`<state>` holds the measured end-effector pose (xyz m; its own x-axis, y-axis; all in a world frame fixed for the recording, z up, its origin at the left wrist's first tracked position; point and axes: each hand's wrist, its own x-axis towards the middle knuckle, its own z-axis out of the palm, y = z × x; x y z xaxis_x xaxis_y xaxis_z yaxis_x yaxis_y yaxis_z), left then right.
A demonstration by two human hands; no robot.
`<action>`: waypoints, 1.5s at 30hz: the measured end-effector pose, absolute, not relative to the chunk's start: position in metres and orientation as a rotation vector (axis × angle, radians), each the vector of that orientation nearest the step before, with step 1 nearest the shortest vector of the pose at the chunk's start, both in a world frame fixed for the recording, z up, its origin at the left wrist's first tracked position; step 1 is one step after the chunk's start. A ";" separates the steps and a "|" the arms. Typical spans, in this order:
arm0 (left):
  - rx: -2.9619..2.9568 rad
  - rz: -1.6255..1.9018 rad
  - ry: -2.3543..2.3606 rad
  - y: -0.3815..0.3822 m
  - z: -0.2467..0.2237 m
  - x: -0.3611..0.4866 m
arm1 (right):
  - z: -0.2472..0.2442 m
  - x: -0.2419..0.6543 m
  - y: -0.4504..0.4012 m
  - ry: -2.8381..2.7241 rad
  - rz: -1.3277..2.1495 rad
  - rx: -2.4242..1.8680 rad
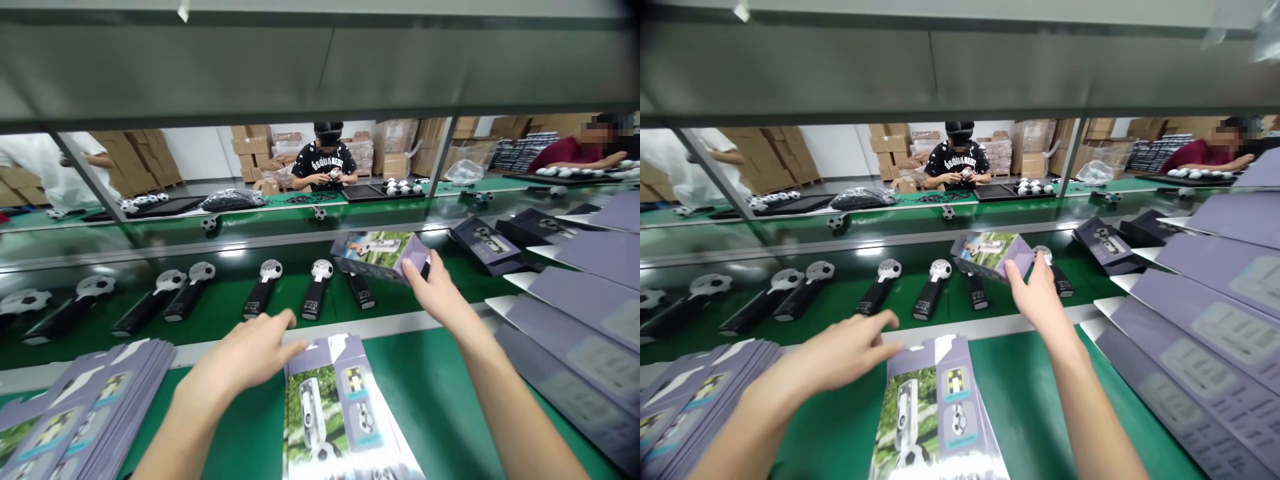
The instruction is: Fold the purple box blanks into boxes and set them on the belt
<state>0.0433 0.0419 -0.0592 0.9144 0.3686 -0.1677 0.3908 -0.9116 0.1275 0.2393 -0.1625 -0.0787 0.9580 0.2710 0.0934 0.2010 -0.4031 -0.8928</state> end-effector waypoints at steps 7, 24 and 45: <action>2.771 -0.711 0.777 0.029 -0.085 0.065 | -0.083 0.235 -0.160 -0.334 -0.047 -2.287; 2.778 -0.769 0.753 0.031 -0.093 0.070 | -0.096 0.194 -0.115 -0.706 0.149 -2.524; 2.296 -0.157 0.462 0.085 -0.100 0.066 | -0.087 0.202 -0.134 -0.996 0.723 -2.387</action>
